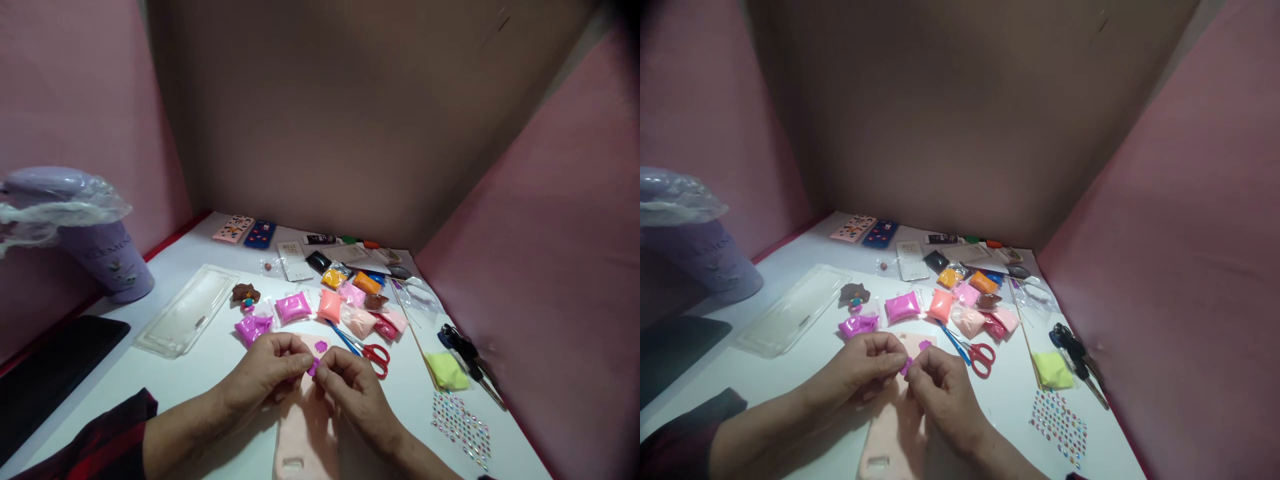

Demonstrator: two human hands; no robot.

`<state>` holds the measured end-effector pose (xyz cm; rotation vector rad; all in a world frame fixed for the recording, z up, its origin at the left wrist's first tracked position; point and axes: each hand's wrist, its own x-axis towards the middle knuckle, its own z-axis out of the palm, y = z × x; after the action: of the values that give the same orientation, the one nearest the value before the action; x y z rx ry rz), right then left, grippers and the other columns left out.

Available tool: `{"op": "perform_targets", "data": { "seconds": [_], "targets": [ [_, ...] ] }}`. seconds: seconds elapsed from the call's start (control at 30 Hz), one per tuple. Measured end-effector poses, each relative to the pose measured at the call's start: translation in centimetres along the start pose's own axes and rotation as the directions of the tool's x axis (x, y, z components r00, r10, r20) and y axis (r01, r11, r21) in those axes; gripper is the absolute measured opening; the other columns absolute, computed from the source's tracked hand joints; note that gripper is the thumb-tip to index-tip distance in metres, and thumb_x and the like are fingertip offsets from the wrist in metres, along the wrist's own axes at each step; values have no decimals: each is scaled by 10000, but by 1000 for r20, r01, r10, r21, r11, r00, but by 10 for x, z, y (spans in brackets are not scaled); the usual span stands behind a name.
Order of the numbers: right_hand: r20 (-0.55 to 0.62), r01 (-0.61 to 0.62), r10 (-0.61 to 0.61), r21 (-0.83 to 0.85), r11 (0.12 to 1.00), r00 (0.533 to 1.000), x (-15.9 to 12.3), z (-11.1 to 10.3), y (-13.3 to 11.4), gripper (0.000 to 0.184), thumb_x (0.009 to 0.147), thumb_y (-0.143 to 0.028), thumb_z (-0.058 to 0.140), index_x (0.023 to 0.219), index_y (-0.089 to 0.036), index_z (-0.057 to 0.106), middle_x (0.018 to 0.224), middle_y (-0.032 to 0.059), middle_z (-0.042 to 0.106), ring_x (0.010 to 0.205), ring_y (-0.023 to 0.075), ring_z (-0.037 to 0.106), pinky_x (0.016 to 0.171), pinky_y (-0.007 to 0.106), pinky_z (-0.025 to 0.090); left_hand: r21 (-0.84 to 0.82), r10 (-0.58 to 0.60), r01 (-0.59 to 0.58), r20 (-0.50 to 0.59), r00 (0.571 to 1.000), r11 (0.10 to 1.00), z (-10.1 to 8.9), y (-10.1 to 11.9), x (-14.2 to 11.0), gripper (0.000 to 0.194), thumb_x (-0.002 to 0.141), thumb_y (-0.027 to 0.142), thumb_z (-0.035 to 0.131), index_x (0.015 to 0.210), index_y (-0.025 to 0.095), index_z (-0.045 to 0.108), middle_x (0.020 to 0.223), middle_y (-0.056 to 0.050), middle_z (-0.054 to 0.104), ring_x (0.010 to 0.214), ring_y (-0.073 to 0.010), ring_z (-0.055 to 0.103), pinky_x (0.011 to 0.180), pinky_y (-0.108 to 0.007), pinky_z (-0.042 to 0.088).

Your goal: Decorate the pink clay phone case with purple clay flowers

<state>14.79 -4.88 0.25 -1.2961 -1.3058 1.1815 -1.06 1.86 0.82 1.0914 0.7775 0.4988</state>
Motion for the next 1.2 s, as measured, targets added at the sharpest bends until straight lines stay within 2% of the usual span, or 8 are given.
{"op": "perform_targets", "data": {
  "seconds": [0.23, 0.37, 0.5, 0.6, 0.73, 0.87, 1.03, 1.2],
  "targets": [
    [-8, 9, -9, -9, 1000, 1000, 2, 1, -1, 231, 862, -322, 558, 700, -160, 533, 624, -7, 553, 576, 115, 495, 535, 227, 379, -26, 10, -12, -56, 998, 1000, 0, -1, 1, 214, 751, 318, 646, 680, 151, 532, 471, 59, 480, 333, -20, 313, 335, -166, 161],
    [-27, 33, -34, -28, 999, 999, 2, 2, -2, 228, 868, -330, 559, 718, -160, 539, 637, -16, 531, 577, 105, 467, 530, 220, 363, -61, 8, -11, -47, 999, 998, 1, -1, -1, 252, 760, 357, 646, 673, 150, 531, 449, 65, 463, 323, -19, 296, 343, -180, 147],
    [-30, 2, -1, 22, 1000, 1000, 2, 1, 0, 231, 868, -310, 553, 692, -167, 511, 620, -15, 550, 563, 104, 471, 529, 219, 369, -95, 26, -30, -33, 999, 995, 2, 0, -2, 369, 802, 445, 586, 599, 157, 479, 427, 68, 434, 310, -14, 269, 343, -189, 141],
    [-24, 2, -2, 17, 1000, 1000, 1, 1, 0, 229, 860, -305, 550, 681, -169, 505, 612, -16, 549, 561, 108, 478, 526, 220, 371, -78, 12, -15, -30, 999, 997, 2, 0, -2, 325, 766, 438, 633, 661, 157, 508, 479, 59, 485, 320, -16, 297, 332, -177, 137],
    [-21, 5, -5, -10, 1000, 1000, 0, 2, -2, 219, 847, -284, 552, 666, -166, 517, 601, -16, 538, 571, 116, 489, 533, 225, 375, 2, -1, 1, -31, 1000, 1000, 2, 0, -1, 267, 747, 362, 654, 655, 157, 512, 457, 62, 472, 325, -22, 305, 318, -164, 146],
    [-32, -2, 1, -13, 1000, 999, 0, 1, -4, 198, 837, -283, 557, 678, -168, 526, 606, -15, 540, 563, 114, 479, 521, 222, 367, 0, -3, 3, -45, 999, 1000, 2, 1, -1, 254, 750, 342, 641, 648, 158, 499, 468, 56, 487, 319, -20, 303, 313, -161, 145],
    [-25, 0, 0, -19, 1000, 1000, 2, -1, -5, 204, 836, -290, 552, 677, -166, 526, 606, -14, 540, 577, 122, 488, 536, 226, 377, -34, 4, -5, -29, 1000, 999, 2, 0, -1, 328, 765, 431, 622, 636, 174, 464, 481, 69, 453, 321, -25, 305, 302, -168, 135],
    [-20, 13, -14, -32, 999, 1000, 3, -1, -4, 231, 855, -297, 545, 670, -159, 541, 604, -13, 532, 571, 117, 475, 532, 228, 361, 3, -14, 14, -21, 1000, 1000, 2, 0, -1, 230, 743, 342, 653, 687, 156, 529, 449, 68, 460, 325, -24, 288, 314, -163, 156]
  ]
}}
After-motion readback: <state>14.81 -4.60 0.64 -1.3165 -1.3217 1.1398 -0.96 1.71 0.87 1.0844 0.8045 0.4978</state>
